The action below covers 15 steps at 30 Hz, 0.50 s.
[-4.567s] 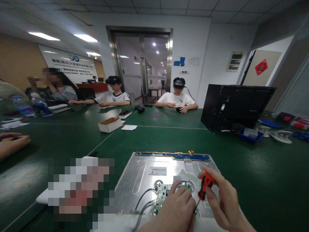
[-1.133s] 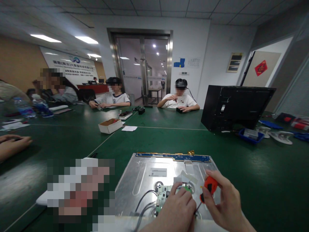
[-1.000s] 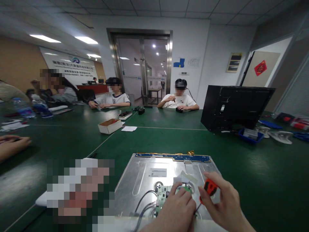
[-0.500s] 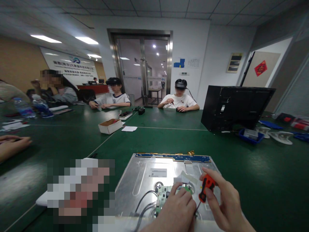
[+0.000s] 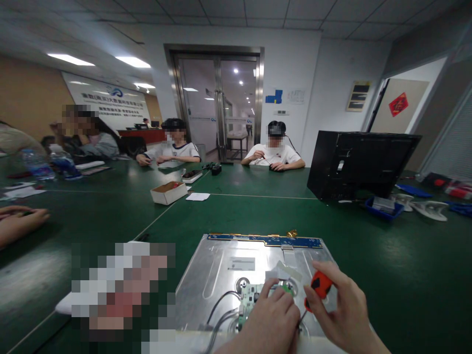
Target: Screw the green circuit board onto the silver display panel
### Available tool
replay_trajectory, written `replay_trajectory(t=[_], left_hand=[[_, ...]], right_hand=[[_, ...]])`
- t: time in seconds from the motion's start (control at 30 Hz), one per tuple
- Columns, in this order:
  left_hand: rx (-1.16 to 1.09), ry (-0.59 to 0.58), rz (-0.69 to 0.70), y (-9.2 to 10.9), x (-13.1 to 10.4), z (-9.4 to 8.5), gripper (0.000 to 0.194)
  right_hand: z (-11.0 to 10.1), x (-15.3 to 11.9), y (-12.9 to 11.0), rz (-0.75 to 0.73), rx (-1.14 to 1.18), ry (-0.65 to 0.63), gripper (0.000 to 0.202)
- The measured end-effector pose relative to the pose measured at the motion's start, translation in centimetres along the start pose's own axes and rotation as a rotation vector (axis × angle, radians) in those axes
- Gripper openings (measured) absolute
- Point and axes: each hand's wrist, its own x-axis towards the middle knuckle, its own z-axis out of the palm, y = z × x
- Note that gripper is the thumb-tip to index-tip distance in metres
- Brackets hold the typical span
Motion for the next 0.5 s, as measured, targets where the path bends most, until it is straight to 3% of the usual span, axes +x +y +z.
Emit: replay_trajectory(t=[0.23, 0.5], left_hand=[[-0.018, -0.011, -0.005, 0.0, -0.1, 0.0, 0.013], [0.023, 0.037, 0.012, 0.0, -0.1, 0.3, 0.015]], right_hand=[[-0.1, -0.2, 0.1, 0.0, 0.014, -0.021, 0.025], [-0.6, -2.1, 0.6, 0.122, 0.072, -0.115, 0.038]])
